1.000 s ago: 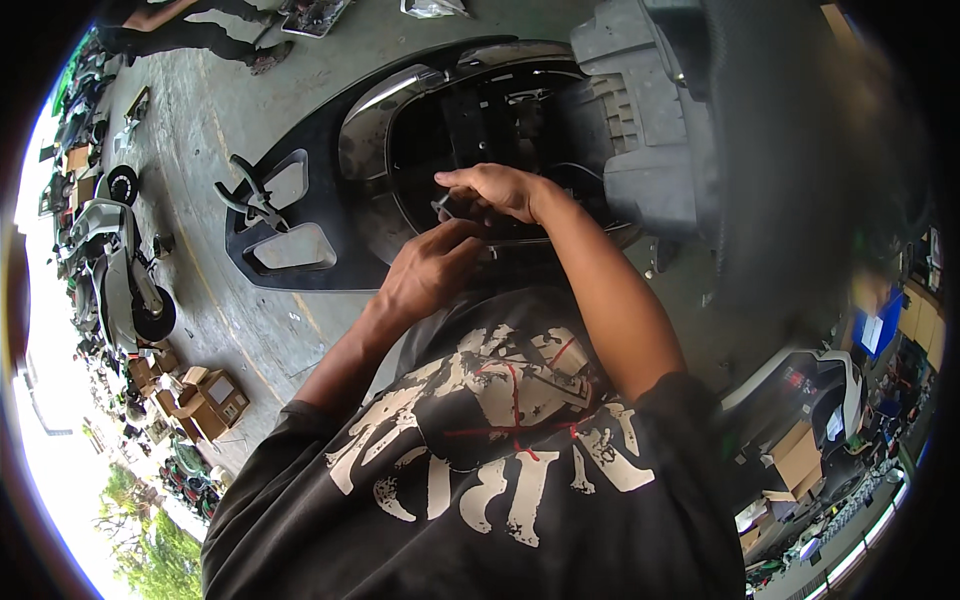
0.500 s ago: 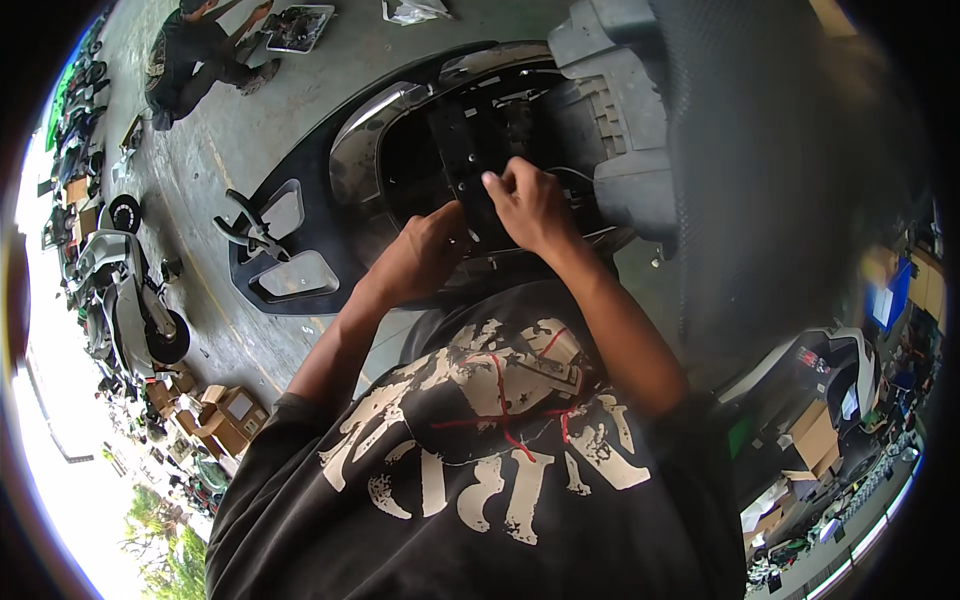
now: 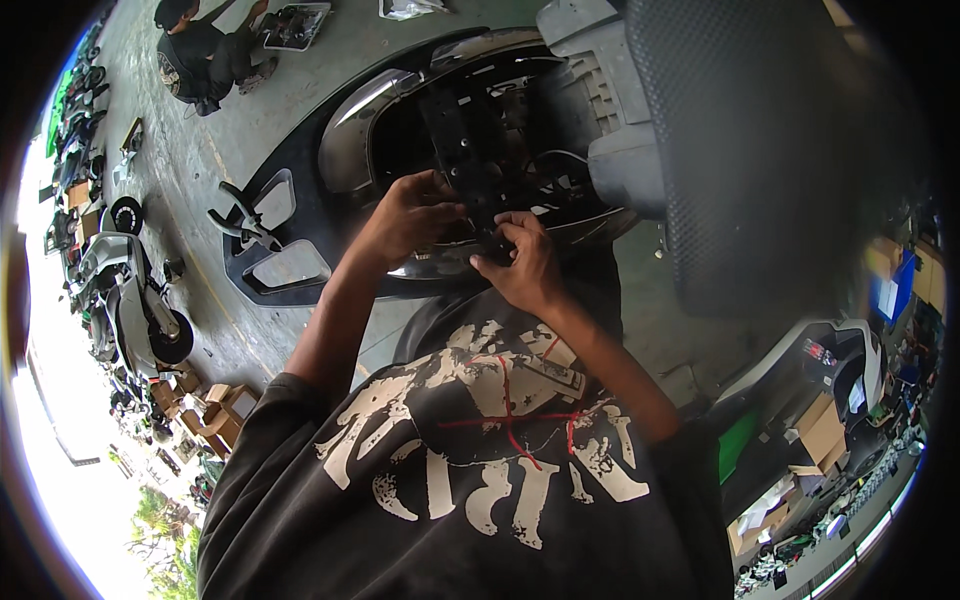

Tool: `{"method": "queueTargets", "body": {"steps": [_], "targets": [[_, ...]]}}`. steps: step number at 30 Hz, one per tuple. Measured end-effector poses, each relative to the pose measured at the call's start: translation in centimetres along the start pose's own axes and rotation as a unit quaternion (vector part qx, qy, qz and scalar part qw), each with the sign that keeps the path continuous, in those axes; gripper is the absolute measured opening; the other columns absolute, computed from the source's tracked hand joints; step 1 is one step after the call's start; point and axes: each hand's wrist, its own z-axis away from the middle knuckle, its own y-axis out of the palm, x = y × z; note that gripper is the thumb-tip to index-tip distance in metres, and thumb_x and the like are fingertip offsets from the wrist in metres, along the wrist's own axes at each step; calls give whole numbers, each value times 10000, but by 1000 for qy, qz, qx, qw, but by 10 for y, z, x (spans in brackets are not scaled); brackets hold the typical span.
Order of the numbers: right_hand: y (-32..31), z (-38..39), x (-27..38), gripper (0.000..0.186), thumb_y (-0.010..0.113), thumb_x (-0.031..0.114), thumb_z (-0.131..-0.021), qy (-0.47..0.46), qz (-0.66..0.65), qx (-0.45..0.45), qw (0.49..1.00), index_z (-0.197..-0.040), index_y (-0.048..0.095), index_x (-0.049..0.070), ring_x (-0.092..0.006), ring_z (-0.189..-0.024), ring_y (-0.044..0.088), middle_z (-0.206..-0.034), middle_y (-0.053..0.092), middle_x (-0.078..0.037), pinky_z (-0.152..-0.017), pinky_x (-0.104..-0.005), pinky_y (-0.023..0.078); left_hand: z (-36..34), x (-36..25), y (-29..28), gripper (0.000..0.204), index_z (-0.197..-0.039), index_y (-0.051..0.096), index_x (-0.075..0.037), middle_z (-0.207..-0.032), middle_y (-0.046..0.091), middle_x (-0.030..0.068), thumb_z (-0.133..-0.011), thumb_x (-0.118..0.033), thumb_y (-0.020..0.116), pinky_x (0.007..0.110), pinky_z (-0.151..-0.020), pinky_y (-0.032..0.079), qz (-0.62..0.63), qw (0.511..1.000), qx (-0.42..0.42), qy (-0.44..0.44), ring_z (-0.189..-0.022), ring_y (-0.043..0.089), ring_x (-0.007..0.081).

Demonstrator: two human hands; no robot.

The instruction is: The person works on the internal wiring and components of a scooter, using their hands to pull and organize wires near the battery compartment, and then handles a small connector component while the seat is raised.

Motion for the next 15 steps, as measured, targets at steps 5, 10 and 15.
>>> {"method": "queueTargets", "body": {"steps": [5,10,15], "targets": [[-33,11,57,239,757,123,-624,-129,104,49,985,-800,636,16,-349,-1174,383,-1240,459,-166,-978,-441,362,24,9,13,131,-871,582,33,-787,642,108,-777,-26,651,285,-683,505,-124,986,-17,107,-750,634,146],[-58,-52,67,238,695,176,-687,-109,-52,244,962,-831,668,-11,-248,-1167,435,-1248,482,-157,-986,-346,363,45,21,24,185,-866,587,26,-790,589,180,-705,-22,666,354,-651,489,-260,937,-101,209,-724,610,331],[-24,-111,37,282,628,315,-810,149,-305,392,855,-891,710,58,-136,-887,566,-841,642,-25,-866,-254,400,53,31,32,159,-879,573,-20,-855,570,156,-744,-51,651,397,-625,503,-342,886,-162,267,-738,619,347]]}}
